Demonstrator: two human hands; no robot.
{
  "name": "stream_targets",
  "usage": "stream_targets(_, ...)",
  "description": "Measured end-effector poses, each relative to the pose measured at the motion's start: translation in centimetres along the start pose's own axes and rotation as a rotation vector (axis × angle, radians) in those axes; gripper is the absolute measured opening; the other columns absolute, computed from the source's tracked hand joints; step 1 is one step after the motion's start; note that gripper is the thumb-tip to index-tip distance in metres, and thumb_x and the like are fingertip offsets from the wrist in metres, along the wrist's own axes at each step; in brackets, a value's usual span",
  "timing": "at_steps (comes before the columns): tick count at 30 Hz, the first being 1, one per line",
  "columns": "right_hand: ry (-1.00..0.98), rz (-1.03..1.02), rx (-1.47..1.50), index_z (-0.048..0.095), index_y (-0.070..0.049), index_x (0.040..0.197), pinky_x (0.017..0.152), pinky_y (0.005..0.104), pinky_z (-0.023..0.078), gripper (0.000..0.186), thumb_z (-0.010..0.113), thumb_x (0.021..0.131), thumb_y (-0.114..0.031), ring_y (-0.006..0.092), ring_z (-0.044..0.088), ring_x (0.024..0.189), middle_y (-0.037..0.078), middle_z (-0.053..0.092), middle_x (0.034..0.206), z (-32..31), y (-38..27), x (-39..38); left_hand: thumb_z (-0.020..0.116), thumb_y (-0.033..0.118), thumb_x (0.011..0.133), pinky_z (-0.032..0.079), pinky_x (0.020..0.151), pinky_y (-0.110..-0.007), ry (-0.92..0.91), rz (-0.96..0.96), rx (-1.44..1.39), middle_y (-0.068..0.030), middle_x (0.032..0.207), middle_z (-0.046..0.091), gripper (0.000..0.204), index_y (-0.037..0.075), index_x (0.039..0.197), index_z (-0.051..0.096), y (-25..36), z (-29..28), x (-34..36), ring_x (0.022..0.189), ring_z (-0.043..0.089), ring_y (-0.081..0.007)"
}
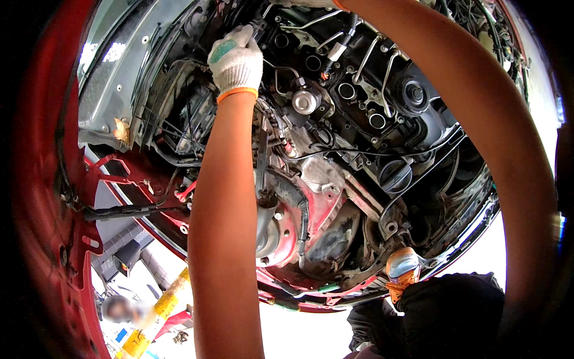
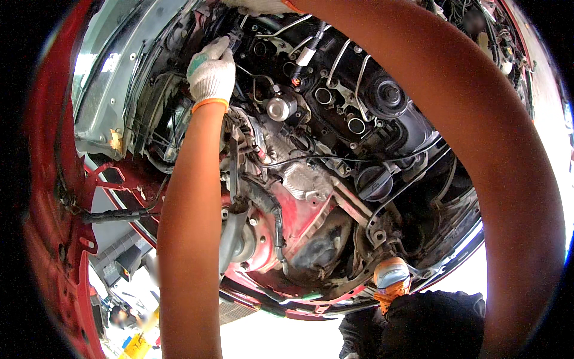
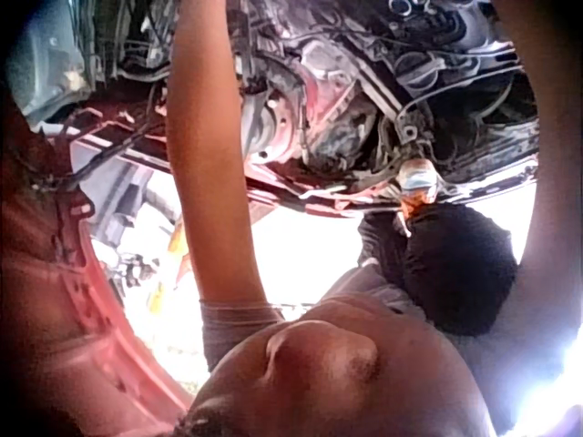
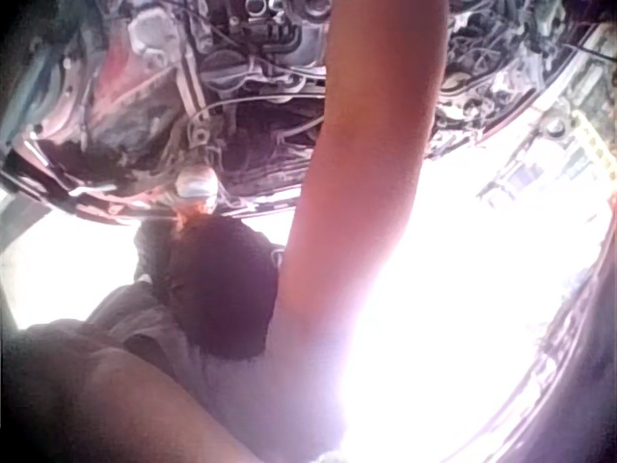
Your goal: The person works on a car engine with the hood open, using a wrench to tighten bolts and adjusting various components. They reach into the engine bay to manipulate hoses and wires, occasionally stepping back to retrieve tools or parts from the ground.
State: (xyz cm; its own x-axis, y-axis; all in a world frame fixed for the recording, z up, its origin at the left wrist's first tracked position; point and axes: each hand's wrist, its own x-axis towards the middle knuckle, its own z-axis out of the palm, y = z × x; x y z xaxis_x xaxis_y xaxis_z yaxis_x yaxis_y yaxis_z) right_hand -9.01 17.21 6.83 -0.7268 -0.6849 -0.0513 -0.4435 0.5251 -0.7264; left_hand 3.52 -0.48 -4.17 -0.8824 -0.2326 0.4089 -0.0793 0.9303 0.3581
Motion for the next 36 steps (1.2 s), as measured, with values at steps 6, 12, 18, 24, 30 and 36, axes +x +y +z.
stream_targets(6, -0.013, -0.302, -0.382, 0.070, -0.007, 0.121, 0.086, 0.0414, 0.054, 0.033, 0.065, 0.091, -0.022, 0.0326, 0.072, 0.097, 0.016, 0.075, 0.103, 2.5, 4.0, 2.9, 0.070, 0.019, 0.092, 0.054, 0.100, -0.032, 0.024, 0.017, -0.011, -0.0086, 0.118, 0.076, 0.022, 0.012, 0.111, 0.080, 0.5, 1.3, -0.1, 0.110, 0.072, -0.0248)
stream_targets(12, -0.063, -0.413, -0.612, 0.080, -0.013, 0.107, 0.088, 0.0405, 0.055, 0.024, 0.067, 0.088, -0.021, 0.0337, 0.072, 0.098, 0.015, 0.076, 0.103, 3.3, 2.3, 3.7, 0.069, 0.020, 0.092, 0.054, 0.100, -0.033, 0.047, 0.040, -0.015, -0.0081, 0.117, 0.077, 0.022, 0.014, 0.110, 0.080, 0.2, 0.5, 0.2, 0.111, 0.072, -0.0252)
stream_targets(18, -0.158, -0.431, -0.643, 0.080, -0.013, 0.109, 0.089, 0.0411, 0.056, 0.028, 0.067, 0.086, -0.021, 0.0329, 0.072, 0.100, 0.016, 0.076, 0.105, 4.8, 2.6, 4.7, 0.067, 0.022, 0.092, 0.056, 0.096, -0.037, 0.112, 0.045, -0.024, -0.0072, 0.110, 0.078, 0.021, 0.017, 0.105, 0.082, 0.1, 1.1, 0.0, 0.102, 0.073, -0.0288)
stream_targets(24, -0.471, -0.750, -1.486, 0.081, -0.012, 0.098, 0.079, 0.0438, 0.059, 0.022, 0.064, 0.091, -0.023, 0.0309, 0.075, 0.092, 0.008, 0.079, 0.098, 3.9, 0.2, 5.0, 0.068, 0.025, 0.092, 0.054, 0.101, -0.034, 0.080, 0.117, -0.005, -0.0073, 0.118, 0.076, 0.025, 0.015, 0.111, 0.080, -0.9, 1.8, 0.7, 0.113, 0.071, -0.0258)
stream_targets(30, -0.572, -0.619, -1.617, 0.082, -0.013, 0.098, 0.080, 0.0440, 0.059, 0.024, 0.063, 0.092, -0.026, 0.0301, 0.075, 0.092, 0.009, 0.079, 0.100, 4.4, -0.2, 5.0, 0.069, 0.024, 0.091, 0.055, 0.099, -0.032, 0.077, 0.070, -0.001, -0.0078, 0.115, 0.077, 0.022, 0.015, 0.108, 0.081, -0.4, 1.9, 0.2, 0.110, 0.072, -0.0257)
stream_targets(36, -0.485, -0.626, -1.461, 0.082, -0.014, 0.099, 0.080, 0.0455, 0.059, 0.026, 0.062, 0.093, -0.028, 0.0313, 0.075, 0.094, 0.009, 0.079, 0.101, 4.5, 0.3, 4.9, 0.070, 0.024, 0.091, 0.055, 0.099, -0.031, 0.089, 0.058, -0.011, -0.0069, 0.114, 0.077, 0.022, 0.015, 0.107, 0.081, -0.2, 1.7, 0.1, 0.109, 0.072, -0.0249)
